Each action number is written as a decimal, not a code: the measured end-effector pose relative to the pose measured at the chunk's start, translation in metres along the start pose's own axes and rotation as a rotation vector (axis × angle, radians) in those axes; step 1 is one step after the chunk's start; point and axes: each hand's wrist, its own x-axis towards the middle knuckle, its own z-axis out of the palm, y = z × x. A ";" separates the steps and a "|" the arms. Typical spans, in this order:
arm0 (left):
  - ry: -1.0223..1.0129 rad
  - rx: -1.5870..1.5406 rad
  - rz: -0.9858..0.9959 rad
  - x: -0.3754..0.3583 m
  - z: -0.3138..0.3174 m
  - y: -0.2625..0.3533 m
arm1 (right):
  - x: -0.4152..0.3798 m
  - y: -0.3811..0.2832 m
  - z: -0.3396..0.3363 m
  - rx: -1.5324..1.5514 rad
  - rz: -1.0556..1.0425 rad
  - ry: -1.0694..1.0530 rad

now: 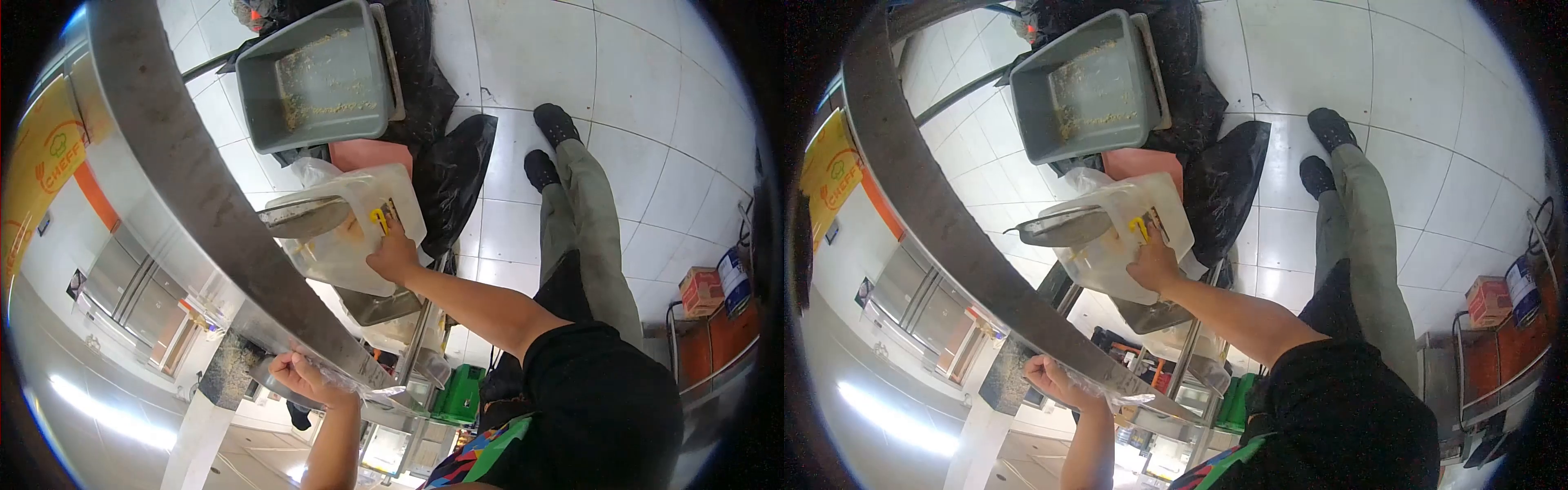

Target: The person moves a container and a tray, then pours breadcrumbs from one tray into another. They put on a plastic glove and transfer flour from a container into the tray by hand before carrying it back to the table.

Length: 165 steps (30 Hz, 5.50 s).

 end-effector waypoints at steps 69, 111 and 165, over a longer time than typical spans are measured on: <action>-0.027 0.019 0.043 -0.001 -0.006 -0.007 | 0.251 -0.084 -0.125 -0.016 -0.572 0.423; 0.009 -0.107 -0.092 -0.002 -0.006 -0.007 | 0.164 -0.154 -0.191 -0.597 -1.519 0.554; 0.048 0.234 0.042 -0.006 0.008 -0.006 | -0.342 -0.002 -0.470 0.540 -0.232 0.762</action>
